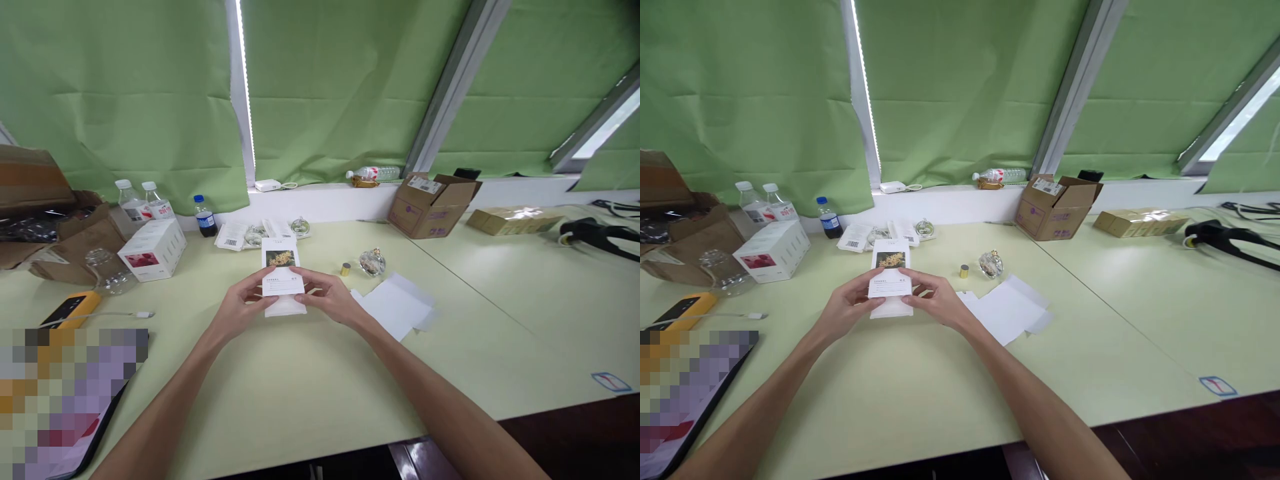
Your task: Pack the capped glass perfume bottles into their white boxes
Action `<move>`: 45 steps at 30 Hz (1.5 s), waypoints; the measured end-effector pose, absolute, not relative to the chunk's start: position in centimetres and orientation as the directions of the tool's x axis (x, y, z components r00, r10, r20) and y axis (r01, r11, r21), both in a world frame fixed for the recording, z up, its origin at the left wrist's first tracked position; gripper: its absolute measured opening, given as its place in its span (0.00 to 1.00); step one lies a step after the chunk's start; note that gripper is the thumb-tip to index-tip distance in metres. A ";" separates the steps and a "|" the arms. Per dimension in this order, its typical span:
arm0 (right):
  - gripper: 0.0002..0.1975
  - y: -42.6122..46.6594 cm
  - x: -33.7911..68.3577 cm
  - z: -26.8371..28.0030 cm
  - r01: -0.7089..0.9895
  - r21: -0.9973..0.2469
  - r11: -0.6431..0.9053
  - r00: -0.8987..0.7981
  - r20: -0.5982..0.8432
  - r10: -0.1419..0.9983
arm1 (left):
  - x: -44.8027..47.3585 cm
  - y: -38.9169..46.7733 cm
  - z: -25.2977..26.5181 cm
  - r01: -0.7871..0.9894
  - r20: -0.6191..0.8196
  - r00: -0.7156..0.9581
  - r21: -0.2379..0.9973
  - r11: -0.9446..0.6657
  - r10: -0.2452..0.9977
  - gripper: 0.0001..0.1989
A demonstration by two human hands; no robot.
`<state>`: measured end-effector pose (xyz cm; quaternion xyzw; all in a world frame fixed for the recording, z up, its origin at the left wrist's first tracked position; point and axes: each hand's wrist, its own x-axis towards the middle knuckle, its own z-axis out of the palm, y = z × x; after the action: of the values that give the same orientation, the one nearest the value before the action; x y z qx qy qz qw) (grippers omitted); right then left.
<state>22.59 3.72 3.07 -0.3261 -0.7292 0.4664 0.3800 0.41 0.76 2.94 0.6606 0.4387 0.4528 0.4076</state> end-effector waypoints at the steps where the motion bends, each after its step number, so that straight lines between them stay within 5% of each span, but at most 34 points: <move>1: 0.28 3.7 22.6 3.1 0.122 -0.928 0.353 -0.498 0.250 0.830 | 0.4 0.8 2.9 0.215 0.240 0.207 0.935 -0.284 0.948 0.29; 15: 0.27 3.6 23.0 3.5 0.137 -0.928 0.348 -0.514 0.234 0.825 | 0.2 0.7 3.3 0.205 0.201 0.245 0.945 -0.253 0.948 0.31; 21: 0.37 3.7 23.5 3.5 0.094 -0.940 0.328 -0.618 0.203 0.759 | -0.4 0.7 3.3 0.043 0.178 0.377 0.977 -0.209 0.909 0.36; 25: 0.41 3.6 23.3 3.6 0.129 -0.932 0.339 -0.599 0.199 0.775 | -0.3 0.6 3.5 0.087 0.185 0.370 0.969 -0.232 0.910 0.40; 45: 0.28 3.7 22.4 2.6 0.136 -0.929 0.344 -0.483 0.241 0.842 | 1.0 0.6 2.3 0.172 0.237 0.211 0.946 -0.274 0.948 0.29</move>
<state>22.41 3.72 2.64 -0.3370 -0.7259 0.4630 0.3810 1.04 0.59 2.30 0.6532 0.4288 0.4589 0.4230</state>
